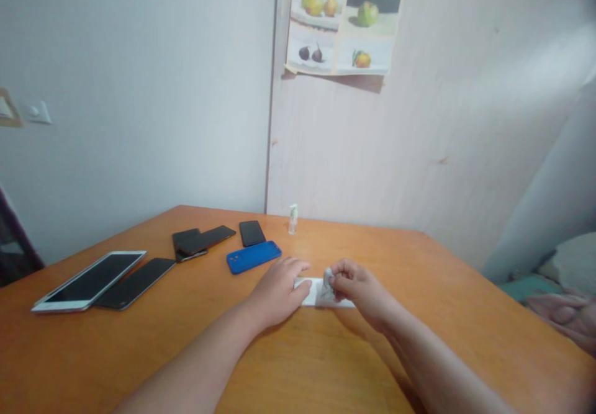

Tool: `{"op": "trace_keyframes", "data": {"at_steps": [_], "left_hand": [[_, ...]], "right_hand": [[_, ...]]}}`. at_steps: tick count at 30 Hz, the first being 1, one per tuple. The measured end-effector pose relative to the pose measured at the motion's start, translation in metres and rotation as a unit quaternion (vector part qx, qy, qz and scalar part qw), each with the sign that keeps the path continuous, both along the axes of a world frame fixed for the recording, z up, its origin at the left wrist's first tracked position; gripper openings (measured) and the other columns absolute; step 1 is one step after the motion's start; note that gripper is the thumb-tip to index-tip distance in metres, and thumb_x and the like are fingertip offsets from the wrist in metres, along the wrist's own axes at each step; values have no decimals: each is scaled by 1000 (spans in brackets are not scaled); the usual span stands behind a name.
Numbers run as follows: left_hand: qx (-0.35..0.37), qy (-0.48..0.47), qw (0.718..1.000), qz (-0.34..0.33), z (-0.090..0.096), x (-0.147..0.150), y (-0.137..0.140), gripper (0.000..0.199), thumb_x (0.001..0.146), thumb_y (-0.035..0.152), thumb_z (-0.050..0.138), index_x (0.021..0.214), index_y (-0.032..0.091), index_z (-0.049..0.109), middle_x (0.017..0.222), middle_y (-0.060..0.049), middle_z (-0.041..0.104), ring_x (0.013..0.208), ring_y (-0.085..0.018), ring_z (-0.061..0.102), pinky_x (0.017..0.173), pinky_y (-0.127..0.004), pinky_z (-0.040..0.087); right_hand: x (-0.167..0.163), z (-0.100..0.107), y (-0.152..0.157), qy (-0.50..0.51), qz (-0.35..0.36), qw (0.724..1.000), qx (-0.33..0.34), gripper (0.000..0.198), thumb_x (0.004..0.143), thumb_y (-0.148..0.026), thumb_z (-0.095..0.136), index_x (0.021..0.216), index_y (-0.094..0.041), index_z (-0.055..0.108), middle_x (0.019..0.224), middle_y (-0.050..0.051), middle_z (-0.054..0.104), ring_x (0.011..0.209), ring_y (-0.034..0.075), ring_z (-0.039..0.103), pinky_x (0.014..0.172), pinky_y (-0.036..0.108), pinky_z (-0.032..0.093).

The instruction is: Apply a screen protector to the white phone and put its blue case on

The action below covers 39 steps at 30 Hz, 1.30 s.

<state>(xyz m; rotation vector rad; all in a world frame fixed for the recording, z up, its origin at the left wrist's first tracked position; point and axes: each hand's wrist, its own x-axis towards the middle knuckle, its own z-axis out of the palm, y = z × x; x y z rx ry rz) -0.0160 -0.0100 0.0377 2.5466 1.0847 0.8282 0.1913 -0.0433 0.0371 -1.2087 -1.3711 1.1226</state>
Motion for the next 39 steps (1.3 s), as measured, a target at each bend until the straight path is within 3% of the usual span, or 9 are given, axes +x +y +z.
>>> {"op": "trace_keyframes", "data": {"at_steps": [3,8,12,14,16,20,24,31,39], "left_hand": [[-36,-70,996,-34,4,6,-9,29,93,37,51,117,23,61,114,-6,68,104,-22,62,92,-33,46],[-63,-86,991,-79,4,13,-18,23,93,28,50,110,26,66,104,-1,72,94,-19,65,83,-27,48],[-55,-93,993,-53,0,11,-12,25,92,20,47,105,25,68,104,-1,73,97,-18,65,85,-27,47],[-53,-90,994,-40,-3,8,-8,27,92,20,47,107,25,68,107,-1,73,101,-19,65,88,-28,47],[-51,-89,994,-30,-6,6,-4,26,92,20,47,107,25,69,109,-1,73,103,-19,65,90,-28,47],[-24,-99,995,-10,-9,2,2,26,94,21,46,105,24,69,104,-2,72,99,-18,64,88,-28,47],[12,-92,996,5,-12,-2,9,24,93,22,47,100,22,71,96,-3,69,94,-19,63,84,-30,47],[47,-106,993,35,-23,-5,16,27,91,19,51,115,22,64,108,-5,67,102,-20,62,90,-31,47],[129,122,984,-14,-11,26,6,28,89,12,46,101,22,70,92,-6,62,89,-21,60,78,-30,47]], "right_hand": [[-5,-2,-1,79,10,997,-23,28,67,-35,74,81,-19,55,67,-4,61,56,11,57,57,25,46],[-17,-1,-6,138,68,987,-45,33,65,-34,77,81,-20,52,70,-4,65,62,13,63,67,29,52],[1,5,0,-45,13,999,6,25,76,-38,63,90,-18,57,78,2,68,74,19,66,67,32,51],[21,5,7,-185,-60,980,50,34,78,-38,61,103,-14,60,93,9,70,87,22,66,78,37,51],[42,3,12,-290,-74,952,63,52,79,-37,62,123,-11,58,116,15,67,109,26,62,97,41,45],[70,-4,14,-449,32,893,9,93,71,-50,72,150,-14,39,156,18,37,146,37,25,117,49,24],[75,-4,13,-506,111,854,-45,103,64,-60,76,152,-20,37,162,13,22,150,41,5,119,55,14],[78,-2,22,-489,154,858,-13,86,65,-63,74,140,-27,53,152,10,43,145,38,28,117,49,24],[74,-6,27,-510,132,850,18,70,62,-61,74,121,-26,62,129,8,61,116,31,57,93,37,44]]}}
